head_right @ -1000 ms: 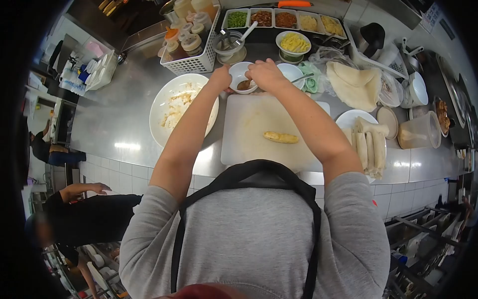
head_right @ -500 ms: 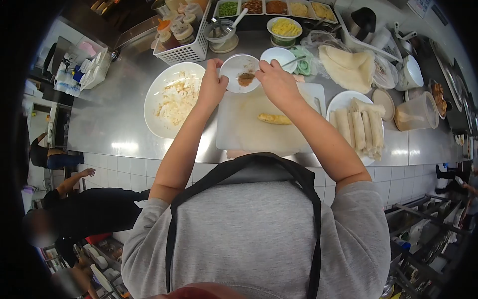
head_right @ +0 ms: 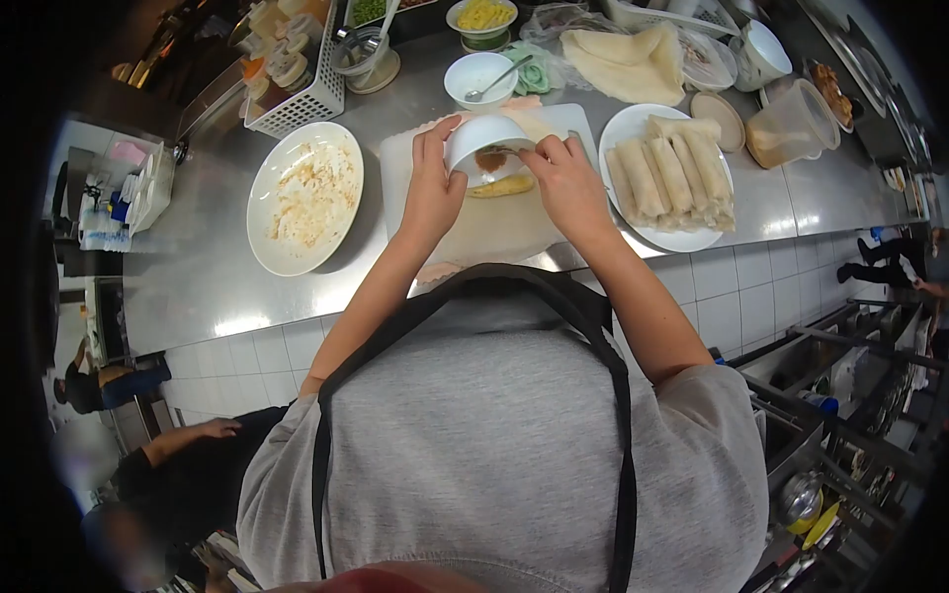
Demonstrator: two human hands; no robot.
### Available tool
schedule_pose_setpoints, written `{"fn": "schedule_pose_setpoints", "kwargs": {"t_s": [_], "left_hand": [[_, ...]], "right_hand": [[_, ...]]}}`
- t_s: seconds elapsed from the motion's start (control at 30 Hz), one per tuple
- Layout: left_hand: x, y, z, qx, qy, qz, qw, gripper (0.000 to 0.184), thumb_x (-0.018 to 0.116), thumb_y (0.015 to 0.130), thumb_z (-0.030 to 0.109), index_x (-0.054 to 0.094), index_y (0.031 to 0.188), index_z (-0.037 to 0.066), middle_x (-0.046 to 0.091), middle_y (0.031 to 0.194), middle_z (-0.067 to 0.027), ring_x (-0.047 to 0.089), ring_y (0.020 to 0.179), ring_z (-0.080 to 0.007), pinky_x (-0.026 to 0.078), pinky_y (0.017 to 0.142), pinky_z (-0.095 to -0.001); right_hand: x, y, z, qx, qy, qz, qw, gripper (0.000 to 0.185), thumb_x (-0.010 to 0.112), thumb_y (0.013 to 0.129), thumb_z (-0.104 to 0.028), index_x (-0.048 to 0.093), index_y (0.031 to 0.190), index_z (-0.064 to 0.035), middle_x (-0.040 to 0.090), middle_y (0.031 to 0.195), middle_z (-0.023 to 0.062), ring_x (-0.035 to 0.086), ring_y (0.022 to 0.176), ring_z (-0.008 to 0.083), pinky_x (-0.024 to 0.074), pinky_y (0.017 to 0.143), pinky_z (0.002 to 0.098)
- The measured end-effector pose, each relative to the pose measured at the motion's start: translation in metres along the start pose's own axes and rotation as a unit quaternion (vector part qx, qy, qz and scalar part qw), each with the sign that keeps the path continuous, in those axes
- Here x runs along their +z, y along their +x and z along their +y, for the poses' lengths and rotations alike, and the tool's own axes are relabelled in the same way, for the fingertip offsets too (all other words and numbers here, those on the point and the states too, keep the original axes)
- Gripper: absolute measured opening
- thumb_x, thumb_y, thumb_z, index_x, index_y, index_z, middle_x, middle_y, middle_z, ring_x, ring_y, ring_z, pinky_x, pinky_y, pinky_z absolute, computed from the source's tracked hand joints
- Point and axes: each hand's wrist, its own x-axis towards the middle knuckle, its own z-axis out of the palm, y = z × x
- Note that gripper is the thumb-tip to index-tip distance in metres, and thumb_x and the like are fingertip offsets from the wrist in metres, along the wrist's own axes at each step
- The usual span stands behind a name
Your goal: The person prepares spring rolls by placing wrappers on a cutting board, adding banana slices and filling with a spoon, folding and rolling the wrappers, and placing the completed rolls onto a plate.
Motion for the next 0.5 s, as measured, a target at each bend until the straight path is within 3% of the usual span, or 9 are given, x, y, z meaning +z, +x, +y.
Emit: {"fn": "schedule_pose_setpoints", "kwargs": {"t_s": [0.13, 0.27, 0.5], "left_hand": [[0.006, -0.008, 0.004, 0.018, 0.017, -0.015, 1.0, 0.068, 0.045, 0.071, -0.015, 0.036, 0.135, 0.007, 0.034, 0.122, -0.0201, 0.043, 0.113, -0.0408, 0.039, 0.099, -0.0429], [0.01, -0.012, 0.003, 0.027, 0.004, -0.003, 1.0, 0.068, 0.045, 0.071, -0.016, 0.036, 0.134, 0.008, 0.033, 0.121, -0.0206, 0.043, 0.113, -0.0415, 0.039, 0.099, -0.0423], [0.014, -0.016, 0.0, 0.031, 0.015, 0.023, 0.999, 0.067, 0.046, 0.072, -0.018, 0.037, 0.133, 0.008, 0.033, 0.123, -0.022, 0.042, 0.114, -0.0422, 0.038, 0.099, -0.0416]], "right_hand": [[0.001, -0.013, 0.0, 0.018, 0.038, -0.006, 0.999, 0.029, 0.057, 0.078, -0.005, 0.067, 0.104, -0.0124, 0.054, 0.093, 0.0038, 0.053, 0.09, 0.0249, 0.0497, 0.074, 0.0358], [0.007, -0.017, -0.004, 0.032, 0.055, 0.042, 0.997, 0.028, 0.057, 0.079, -0.005, 0.067, 0.105, -0.013, 0.054, 0.093, 0.0038, 0.053, 0.09, 0.0247, 0.0495, 0.073, 0.0356], [0.011, -0.025, 0.0, 0.014, 0.078, 0.007, 0.997, 0.028, 0.058, 0.079, -0.004, 0.067, 0.104, -0.0127, 0.054, 0.093, 0.005, 0.053, 0.09, 0.0247, 0.0497, 0.073, 0.0358]]}}
